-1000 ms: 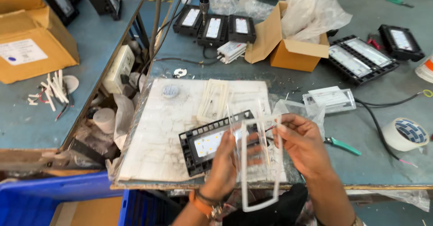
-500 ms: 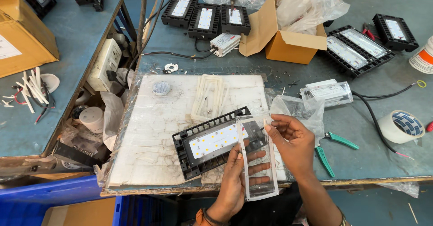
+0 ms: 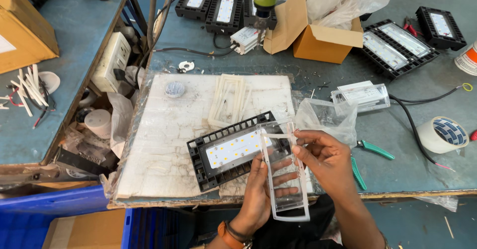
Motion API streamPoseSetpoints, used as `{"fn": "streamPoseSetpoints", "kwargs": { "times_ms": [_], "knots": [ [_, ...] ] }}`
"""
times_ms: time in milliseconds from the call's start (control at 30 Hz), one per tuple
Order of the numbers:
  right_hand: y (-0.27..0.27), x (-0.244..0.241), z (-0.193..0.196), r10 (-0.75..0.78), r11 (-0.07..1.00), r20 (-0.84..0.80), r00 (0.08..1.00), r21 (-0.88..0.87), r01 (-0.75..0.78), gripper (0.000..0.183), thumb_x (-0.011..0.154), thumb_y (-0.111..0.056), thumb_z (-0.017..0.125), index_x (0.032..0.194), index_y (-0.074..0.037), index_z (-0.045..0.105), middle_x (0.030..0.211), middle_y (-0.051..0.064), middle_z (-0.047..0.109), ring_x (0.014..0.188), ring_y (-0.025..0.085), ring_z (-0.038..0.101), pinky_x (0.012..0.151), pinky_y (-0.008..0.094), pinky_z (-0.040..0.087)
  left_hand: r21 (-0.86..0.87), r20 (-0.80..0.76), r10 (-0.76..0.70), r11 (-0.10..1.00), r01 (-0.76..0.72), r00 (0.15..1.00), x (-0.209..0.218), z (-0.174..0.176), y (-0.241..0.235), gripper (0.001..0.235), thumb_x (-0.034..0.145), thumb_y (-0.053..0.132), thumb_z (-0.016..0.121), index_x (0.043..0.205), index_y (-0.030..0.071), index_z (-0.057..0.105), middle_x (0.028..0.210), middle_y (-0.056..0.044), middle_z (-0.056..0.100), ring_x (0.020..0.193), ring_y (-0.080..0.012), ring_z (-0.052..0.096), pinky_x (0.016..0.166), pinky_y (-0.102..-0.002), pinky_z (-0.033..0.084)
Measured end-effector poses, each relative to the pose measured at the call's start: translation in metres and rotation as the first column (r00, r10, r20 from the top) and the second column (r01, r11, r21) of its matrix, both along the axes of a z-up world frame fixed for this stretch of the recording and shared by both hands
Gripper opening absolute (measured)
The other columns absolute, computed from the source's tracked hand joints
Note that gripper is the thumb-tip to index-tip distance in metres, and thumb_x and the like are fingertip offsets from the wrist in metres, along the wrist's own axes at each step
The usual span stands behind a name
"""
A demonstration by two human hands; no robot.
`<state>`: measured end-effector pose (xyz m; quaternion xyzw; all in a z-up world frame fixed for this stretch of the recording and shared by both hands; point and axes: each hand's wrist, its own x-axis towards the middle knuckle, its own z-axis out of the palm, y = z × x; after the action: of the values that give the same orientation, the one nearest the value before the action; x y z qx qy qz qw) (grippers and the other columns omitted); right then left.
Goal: The person assembles an LED light fixture by placing a clear cover over the LED board, applying adhesive with a green caulking gun, and securing the cover with screws. The person handles the LED board, clear cover, and screws while working at a cluttered workbench.
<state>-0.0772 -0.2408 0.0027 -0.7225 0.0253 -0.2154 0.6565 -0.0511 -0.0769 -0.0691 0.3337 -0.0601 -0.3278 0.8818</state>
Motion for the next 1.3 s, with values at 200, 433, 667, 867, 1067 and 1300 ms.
{"fn": "streamPoseSetpoints", "kwargs": {
  "times_ms": [200,433,667,867,1067,1300],
  "knots": [
    [-0.002,0.0,0.007,-0.051,0.997,0.019,0.999,-0.065,0.052,0.032,0.087,-0.001,0.077,0.118,0.002,0.071,0.095,0.007,0.074,0.073,0.009,0.069,0.062,0.019,0.053,-0.053,0.032,-0.054,0.997,0.055,0.998,-0.004,0.002,-0.002,0.051,0.106,0.044,0.034,0.15,0.018,0.03,0.137,-0.021,0.059,0.113,-0.0318,0.069,0.087,-0.046,0.063],
    [0.0,0.019,0.0,-0.126,0.985,0.058,0.99,-0.112,0.132,0.033,0.089,-0.003,0.076,0.121,0.001,0.069,0.097,0.006,0.072,0.074,0.009,0.069,0.064,0.019,0.056,-0.011,0.033,-0.055,0.998,0.056,0.998,-0.007,0.005,-0.001,0.051,0.105,0.043,0.036,0.15,0.018,0.029,0.136,-0.021,0.058,0.113,-0.0326,0.069,0.086,-0.046,0.064],
    [0.002,0.016,0.002,-0.194,0.946,0.005,0.981,-0.262,0.189,0.035,0.088,-0.003,0.075,0.123,-0.002,0.071,0.097,0.006,0.073,0.072,0.007,0.068,0.06,0.02,0.055,0.043,0.039,-0.05,0.998,0.048,0.998,-0.009,0.0,-0.002,0.05,0.105,0.036,0.039,0.151,0.018,0.03,0.138,-0.02,0.057,0.116,-0.0325,0.068,0.088,-0.046,0.064],
    [0.007,0.011,0.013,-0.299,0.802,0.087,0.95,-0.517,0.299,0.032,0.086,-0.007,0.078,0.118,-0.007,0.074,0.091,0.006,0.074,0.062,0.01,0.068,0.054,0.025,0.054,0.038,0.061,-0.065,0.997,0.063,0.996,-0.011,-0.002,-0.001,0.049,0.106,0.035,0.04,0.15,0.018,0.029,0.139,-0.02,0.057,0.119,-0.0325,0.067,0.09,-0.046,0.063],
    [0.008,0.007,0.019,-0.291,0.756,0.126,0.949,-0.578,0.308,0.032,0.085,-0.007,0.079,0.117,-0.009,0.074,0.091,0.005,0.072,0.063,0.01,0.068,0.054,0.024,0.054,0.033,0.049,-0.053,0.998,0.052,0.997,-0.014,-0.003,-0.002,0.048,0.104,0.033,0.04,0.148,0.018,0.03,0.137,-0.02,0.058,0.116,-0.0336,0.069,0.087,-0.047,0.065],
    [0.003,0.006,0.015,-0.26,0.805,0.103,0.96,-0.526,0.275,0.029,0.086,-0.01,0.078,0.115,-0.009,0.075,0.09,0.003,0.071,0.063,0.009,0.064,0.052,0.024,0.048,0.026,0.024,-0.02,0.999,0.019,1.0,-0.015,-0.003,-0.005,0.047,0.104,0.032,0.041,0.147,0.017,0.033,0.134,-0.022,0.06,0.111,-0.0332,0.07,0.084,-0.047,0.065]
  ]
}}
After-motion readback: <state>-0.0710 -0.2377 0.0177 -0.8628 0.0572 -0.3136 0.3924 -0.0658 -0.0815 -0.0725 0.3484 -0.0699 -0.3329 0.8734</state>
